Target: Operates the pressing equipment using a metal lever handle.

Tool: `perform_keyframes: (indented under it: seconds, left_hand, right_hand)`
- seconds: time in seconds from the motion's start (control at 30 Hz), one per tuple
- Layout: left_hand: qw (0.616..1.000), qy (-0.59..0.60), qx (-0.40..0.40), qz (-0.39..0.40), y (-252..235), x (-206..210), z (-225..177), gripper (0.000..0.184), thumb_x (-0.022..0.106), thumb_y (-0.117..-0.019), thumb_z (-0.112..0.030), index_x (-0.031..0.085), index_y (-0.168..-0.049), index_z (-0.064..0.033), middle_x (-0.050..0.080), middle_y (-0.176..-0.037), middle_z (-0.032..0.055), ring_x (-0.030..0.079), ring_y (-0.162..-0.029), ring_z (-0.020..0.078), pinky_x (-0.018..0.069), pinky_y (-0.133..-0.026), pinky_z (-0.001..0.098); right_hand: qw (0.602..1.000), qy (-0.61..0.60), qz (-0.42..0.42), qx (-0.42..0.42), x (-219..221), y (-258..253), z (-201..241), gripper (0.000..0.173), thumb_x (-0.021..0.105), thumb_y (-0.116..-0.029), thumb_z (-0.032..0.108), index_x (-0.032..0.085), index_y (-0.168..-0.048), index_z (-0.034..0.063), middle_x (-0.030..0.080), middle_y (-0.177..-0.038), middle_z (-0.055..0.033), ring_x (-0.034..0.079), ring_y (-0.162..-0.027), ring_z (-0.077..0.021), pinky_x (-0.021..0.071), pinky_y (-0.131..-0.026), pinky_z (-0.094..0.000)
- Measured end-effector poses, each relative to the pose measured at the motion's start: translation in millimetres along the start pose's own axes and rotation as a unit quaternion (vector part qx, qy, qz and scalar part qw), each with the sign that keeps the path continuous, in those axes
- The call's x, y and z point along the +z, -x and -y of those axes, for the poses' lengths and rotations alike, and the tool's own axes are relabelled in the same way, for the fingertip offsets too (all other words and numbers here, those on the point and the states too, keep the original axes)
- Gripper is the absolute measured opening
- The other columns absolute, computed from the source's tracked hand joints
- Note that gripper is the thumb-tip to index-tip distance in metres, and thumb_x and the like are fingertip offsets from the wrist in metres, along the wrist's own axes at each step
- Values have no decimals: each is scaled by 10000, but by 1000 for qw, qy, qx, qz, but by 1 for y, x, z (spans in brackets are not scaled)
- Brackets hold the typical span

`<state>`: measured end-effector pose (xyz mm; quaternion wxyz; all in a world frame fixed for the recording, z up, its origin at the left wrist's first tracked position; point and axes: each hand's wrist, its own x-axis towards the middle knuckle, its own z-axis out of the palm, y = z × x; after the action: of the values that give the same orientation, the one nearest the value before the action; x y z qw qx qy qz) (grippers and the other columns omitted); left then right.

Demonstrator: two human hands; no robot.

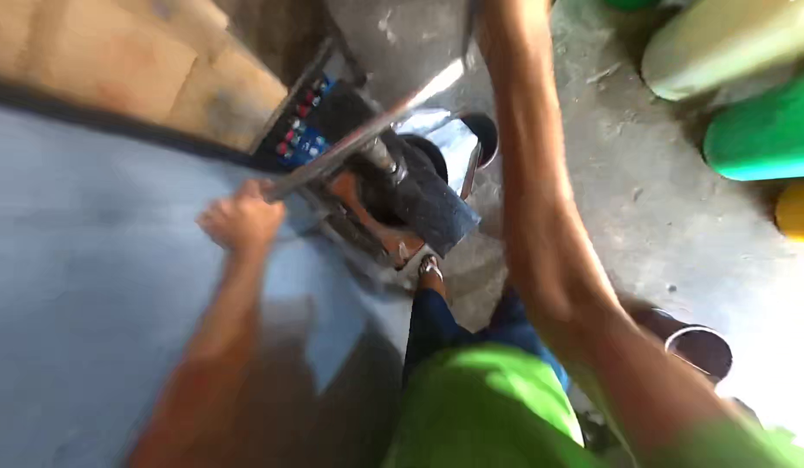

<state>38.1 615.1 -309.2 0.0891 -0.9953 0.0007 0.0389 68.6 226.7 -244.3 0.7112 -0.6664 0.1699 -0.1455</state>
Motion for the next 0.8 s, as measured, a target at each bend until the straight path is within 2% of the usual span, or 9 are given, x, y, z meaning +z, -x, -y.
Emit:
perform_keyframes:
  seconds: [0.1, 0.23, 0.33, 0.4, 0.5, 0.57, 0.63, 0.7, 0.8]
  left_hand:
    - [968, 12, 247, -53, -148, -18, 14, 361, 687, -930, -248, 652, -1136, 46, 643, -1015, 410, 607, -982, 657, 406, -846, 803]
    - [958, 7, 285, -39, -154, -32, -2, 357, 660, -963, -224, 612, -1087, 107, 623, -997, 430, 598, -962, 668, 409, -799, 809]
    - [956, 5, 290, -45, -143, -36, -8, 395, 606, -1005, -278, 592, -998, 117, 631, -945, 400, 619, -913, 643, 439, -754, 782]
    - [961, 6, 275, -28, -139, -45, -16, 424, 600, -1032, -298, 600, -998, 125, 633, -946, 407, 615, -922, 647, 434, -785, 786]
    - [967, 24, 255, 2, -134, -53, -30, 378, 653, -1017, -264, 623, -1080, 108, 637, -1057, 387, 607, -1027, 622, 429, -892, 785]
    - [976, 12, 216, 32, -128, -59, -37, 428, 741, -956, -209, 602, -1251, 68, 596, -1234, 377, 546, -1176, 613, 378, -994, 780]
    - [984, 12, 148, 95, -108, -71, -47, 734, 778, -912, -199, 417, -1524, -18, 396, -1493, 380, 335, -1383, 632, 271, -1055, 828]
    - [982, 115, 56, 141, -61, -103, -92, 806, 693, -981, -227, 238, -1633, -102, 231, -1635, 307, 203, -1507, 535, 230, -1154, 752]
    - [890, 441, -65, 98, 5, -154, -178, 639, 518, -1058, -348, 269, -1603, -125, 423, -1591, 80, 485, -1407, 209, 479, -1103, 408]
  right_hand:
    - [986, -19, -3, -168, -27, 84, -3, 379, 371, -1048, 123, 525, -702, 128, 532, -603, 52, 519, -536, -61, 468, -527, -268]
    - [986, 5, -36, -162, -29, 115, -6, 405, 368, -1056, 128, 536, -689, 91, 536, -605, 21, 512, -540, -77, 444, -521, -287]
    - [992, 37, 4, -120, -38, 127, 2, 296, 435, -1076, 165, 620, -908, 5, 585, -707, -42, 548, -578, -111, 473, -515, -293]
    - [992, 37, 58, -110, -51, 139, 3, 318, 512, -1042, 249, 627, -1184, -12, 666, -1010, -98, 648, -839, -147, 578, -711, -326]
    - [989, 47, 102, -99, -97, 149, -34, 613, 548, -997, 470, 571, -1400, 8, 582, -1416, -126, 533, -1328, -239, 463, -1118, -467]
    - [991, 92, 101, 4, -165, 164, -86, 575, 544, -1004, 450, 584, -1421, 56, 571, -1461, -105, 500, -1390, -233, 429, -1162, -476]
    - [977, 138, 55, 153, -262, 189, -141, 468, 521, -1030, 337, 610, -1382, 41, 618, -1400, -125, 569, -1315, -225, 474, -1116, -459]
    - [934, 169, -14, 316, -384, 200, -175, 427, 452, -1086, 307, 633, -1330, 7, 684, -1289, -146, 661, -1180, -221, 536, -1032, -444]
    - [828, 207, -95, 512, -539, 202, -177, 495, 344, -1128, 316, 616, -1291, -65, 677, -1230, -249, 681, -1107, -339, 543, -966, -530]
